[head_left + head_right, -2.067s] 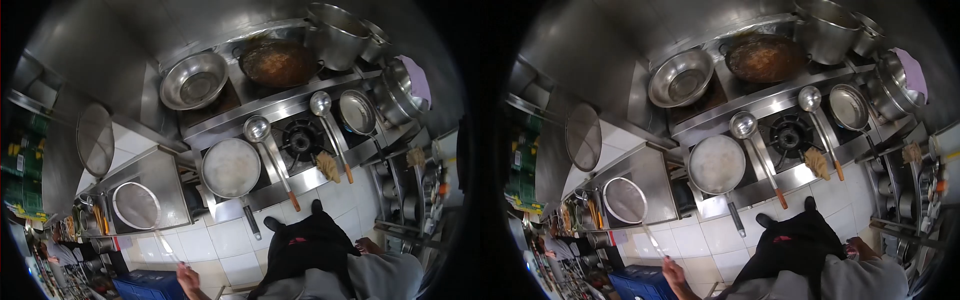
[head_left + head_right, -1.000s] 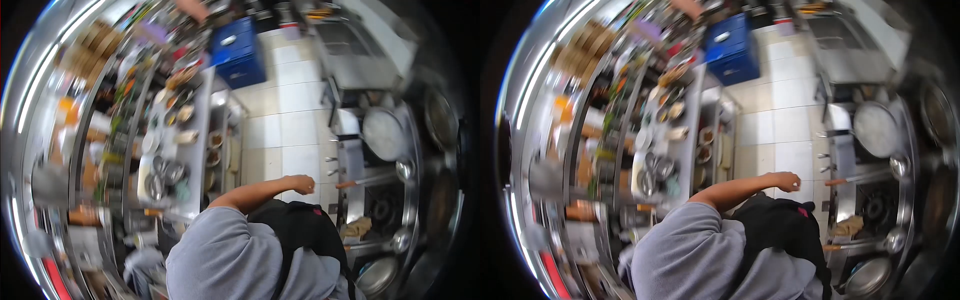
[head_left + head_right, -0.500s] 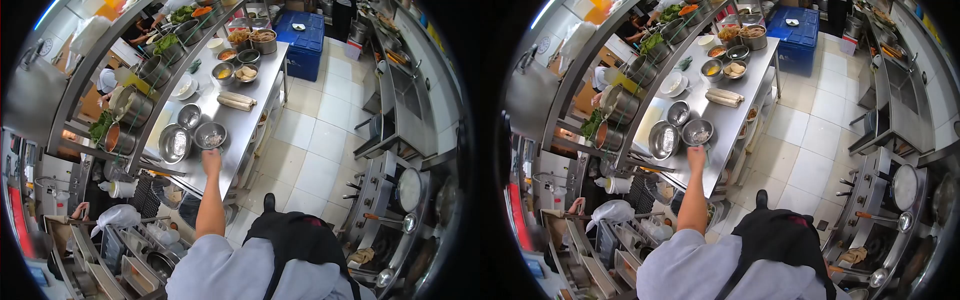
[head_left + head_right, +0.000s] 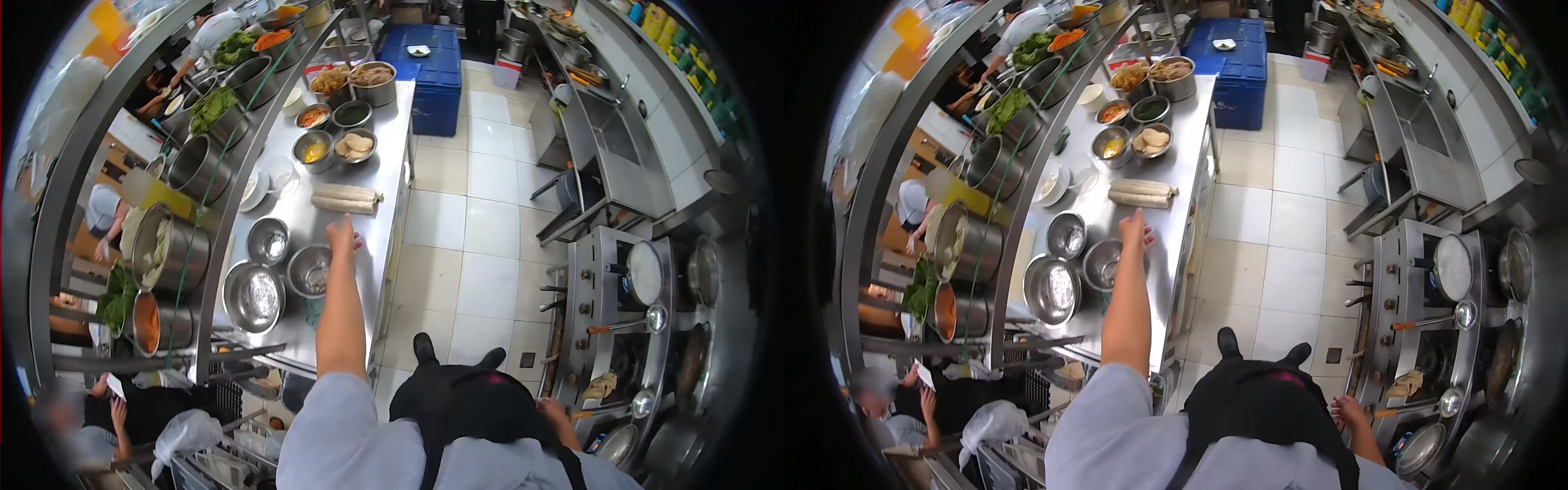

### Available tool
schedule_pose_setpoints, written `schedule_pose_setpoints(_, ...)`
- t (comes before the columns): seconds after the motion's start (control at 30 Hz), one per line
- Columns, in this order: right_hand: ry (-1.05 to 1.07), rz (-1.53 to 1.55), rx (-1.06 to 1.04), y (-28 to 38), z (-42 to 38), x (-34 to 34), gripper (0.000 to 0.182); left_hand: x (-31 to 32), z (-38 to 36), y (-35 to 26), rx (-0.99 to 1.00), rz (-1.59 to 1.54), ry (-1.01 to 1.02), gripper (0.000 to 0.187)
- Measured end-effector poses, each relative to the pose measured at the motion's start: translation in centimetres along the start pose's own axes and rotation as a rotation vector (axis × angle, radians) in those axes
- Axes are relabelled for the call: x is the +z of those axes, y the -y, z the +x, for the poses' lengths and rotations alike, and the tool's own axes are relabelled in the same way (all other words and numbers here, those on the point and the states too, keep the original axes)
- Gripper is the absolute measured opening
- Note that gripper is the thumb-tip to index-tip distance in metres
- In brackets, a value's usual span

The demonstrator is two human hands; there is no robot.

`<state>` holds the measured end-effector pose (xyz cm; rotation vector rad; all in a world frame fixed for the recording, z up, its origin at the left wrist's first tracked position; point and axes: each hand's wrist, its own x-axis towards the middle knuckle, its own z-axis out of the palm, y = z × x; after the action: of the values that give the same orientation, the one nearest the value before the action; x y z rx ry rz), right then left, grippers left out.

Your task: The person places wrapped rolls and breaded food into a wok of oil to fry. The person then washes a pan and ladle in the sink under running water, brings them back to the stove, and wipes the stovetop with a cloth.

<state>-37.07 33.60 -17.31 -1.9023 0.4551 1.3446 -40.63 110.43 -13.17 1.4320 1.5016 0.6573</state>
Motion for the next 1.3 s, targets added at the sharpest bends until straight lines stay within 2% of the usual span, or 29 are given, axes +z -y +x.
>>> schedule_pose_setpoints(0.03,-0.013,0.014,-0.002,-1.3,0.0,0.0,0.023,1.2,0.4,-1.7,-0.188,-0.078,-0.040,0.068)
schedule_pose_setpoints(0.07,-0.025,0.120,-0.031,-2.9,-0.3,0.0,0.022,1.6,0.9,-3.1,-0.180,-0.083,-0.025,0.068)
schedule_pose_setpoints(0.13,-0.062,0.275,-0.067,-4.1,-0.7,0.0,0.021,2.1,3.1,-5.0,0.440,0.952,-0.013,0.079)
schedule_pose_setpoints(0.17,-0.092,0.295,-0.037,-5.2,-1.2,-0.1,0.021,1.7,3.7,-7.1,0.413,1.158,0.169,0.082)
schedule_pose_setpoints(0.2,-0.122,0.305,0.001,-6.3,-1.8,0.0,0.021,1.9,5.7,-6.9,0.417,1.158,0.177,0.082)
schedule_pose_setpoints(0.27,-0.161,0.307,0.086,-8.0,-3.6,0.7,0.022,1.6,9.5,-4.9,0.739,1.383,0.127,0.081)
schedule_pose_setpoints(0.3,-0.171,0.310,0.130,-9.2,-4.3,1.1,0.022,1.0,10.6,-4.6,0.741,1.393,0.139,0.081)
schedule_pose_setpoints(0.37,-0.183,0.319,0.190,-10.8,-5.3,1.8,0.022,0.0,12.1,-4.4,0.833,1.401,0.357,0.077)
schedule_pose_setpoints(0.47,-0.181,0.315,0.253,-12.1,-5.9,2.7,0.023,-0.4,12.7,-5.2,0.755,1.331,0.489,0.078)
schedule_pose_setpoints(0.63,-0.154,0.295,0.244,-10.5,-4.6,3.5,0.025,-0.1,13.0,-6.1,0.776,1.364,0.553,0.079)
schedule_pose_setpoints(0.73,-0.125,0.279,0.168,-7.2,-2.2,3.1,0.025,0.0,14.3,-3.7,0.853,1.336,0.514,0.080)
schedule_pose_setpoints(0.8,-0.101,0.269,0.089,-3.4,0.1,3.1,0.026,0.1,13.1,-4.7,0.910,1.291,0.550,0.081)
schedule_pose_setpoints(0.87,-0.110,0.266,0.035,1.6,2.0,3.7,0.026,0.1,12.4,-7.0,0.844,1.396,0.592,0.082)
schedule_pose_setpoints(0.93,-0.102,0.196,0.003,6.0,5.1,3.4,0.028,0.0,13.3,-7.9,0.634,1.303,0.821,0.079)
schedule_pose_setpoints(1.03,-0.043,0.073,-0.023,11.5,11.0,3.0,0.028,-0.2,15.7,-5.5,0.716,1.187,0.896,0.077)
schedule_pose_setpoints(1.07,-0.018,0.017,-0.035,13.1,12.8,2.9,0.028,-0.3,15.8,-5.0,0.707,1.199,0.893,0.077)
schedule_pose_setpoints(1.17,0.074,-0.128,-0.109,20.9,18.5,4.0,0.026,-0.5,13.6,-6.8,0.373,1.182,0.796,0.077)
schedule_pose_setpoints(1.2,0.126,-0.135,-0.116,22.9,21.9,5.1,0.027,-0.3,13.6,-6.7,0.355,1.203,0.794,0.077)
schedule_pose_setpoints(1.27,0.152,-0.397,-0.401,29.7,25.8,8.7,0.026,-0.1,14.0,-4.7,0.434,1.132,0.735,0.081)
schedule_pose_setpoints(1.3,0.176,-0.464,-0.525,33.5,27.0,11.0,0.027,0.2,14.1,-2.1,0.591,1.047,0.581,0.089)
